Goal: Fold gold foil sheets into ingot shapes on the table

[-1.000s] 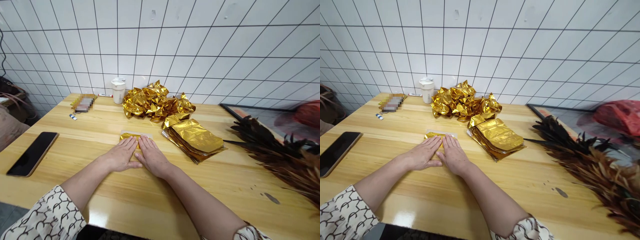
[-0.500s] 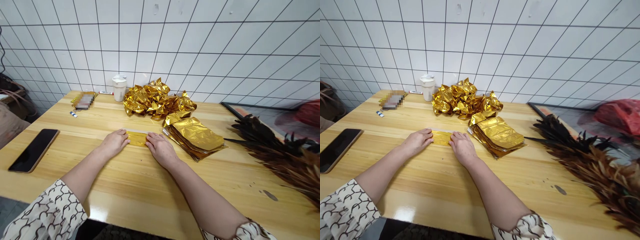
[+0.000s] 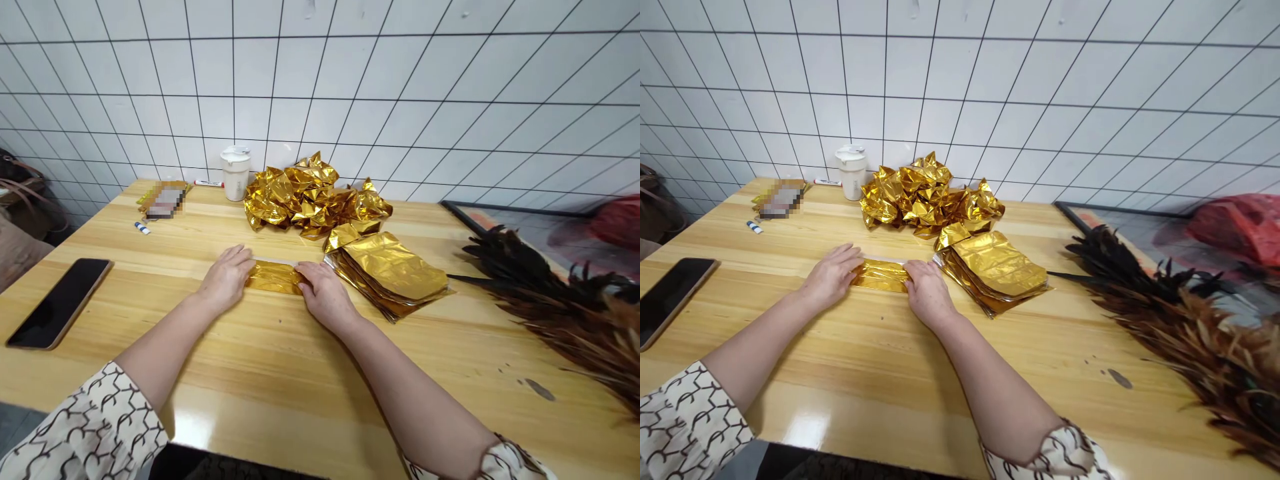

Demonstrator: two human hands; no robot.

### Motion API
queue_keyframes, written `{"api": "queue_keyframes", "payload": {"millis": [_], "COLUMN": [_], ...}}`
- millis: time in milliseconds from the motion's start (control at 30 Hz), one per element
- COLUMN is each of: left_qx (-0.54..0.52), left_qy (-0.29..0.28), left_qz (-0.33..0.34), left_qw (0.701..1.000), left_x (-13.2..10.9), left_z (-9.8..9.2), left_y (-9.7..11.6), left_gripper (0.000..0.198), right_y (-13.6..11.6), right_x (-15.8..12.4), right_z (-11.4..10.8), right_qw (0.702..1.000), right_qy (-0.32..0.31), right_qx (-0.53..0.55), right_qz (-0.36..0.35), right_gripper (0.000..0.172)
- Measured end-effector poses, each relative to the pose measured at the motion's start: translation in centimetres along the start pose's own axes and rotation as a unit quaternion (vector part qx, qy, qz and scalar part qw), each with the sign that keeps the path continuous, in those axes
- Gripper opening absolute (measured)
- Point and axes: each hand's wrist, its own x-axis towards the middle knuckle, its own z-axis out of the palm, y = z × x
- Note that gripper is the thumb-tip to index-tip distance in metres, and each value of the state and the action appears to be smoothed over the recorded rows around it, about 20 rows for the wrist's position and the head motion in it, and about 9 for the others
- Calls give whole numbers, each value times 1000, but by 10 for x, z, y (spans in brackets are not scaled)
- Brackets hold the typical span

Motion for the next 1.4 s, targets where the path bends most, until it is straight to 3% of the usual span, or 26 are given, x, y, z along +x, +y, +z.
{"api": "queue_keyframes", "payload": {"millis": [67, 167, 333, 533, 800, 933, 1167, 1400], "left_qx": [-10, -40, -80, -128, -144, -122, -52, -42], "left_qy": [-16, -84, -179, -179, -177, -160, -177, -169], "left_qz": [50, 115, 102, 117, 115, 123, 57, 85], "left_qw": [999, 989, 975, 968, 967, 972, 981, 981], "left_x": [-2, -5, -7, -5, -6, -5, -5, -3], "left_z": [1, 6, 9, 9, 14, 6, -9, -7], "left_y": [10, 24, 32, 28, 25, 19, -4, -4], "left_gripper": [36, 36, 52, 51, 56, 53, 37, 35], "right_y": [-4, -6, -15, -43, -35, -37, -45, -62], "right_x": [-1, -2, -6, -16, -16, -15, -13, -6], "right_z": [1, 2, 0, 5, 18, 15, 6, 12], "right_qw": [1000, 999, 999, 986, 989, 989, 983, 981], "right_qy": [-4, -1, 7, -61, -97, -120, -160, -136], "right_qx": [-11, -29, -45, 57, 32, -1, -61, -56], "right_qz": [-7, -12, -23, -147, -110, -84, -68, -127], "right_gripper": [44, 47, 47, 48, 66, 71, 70, 74]}}
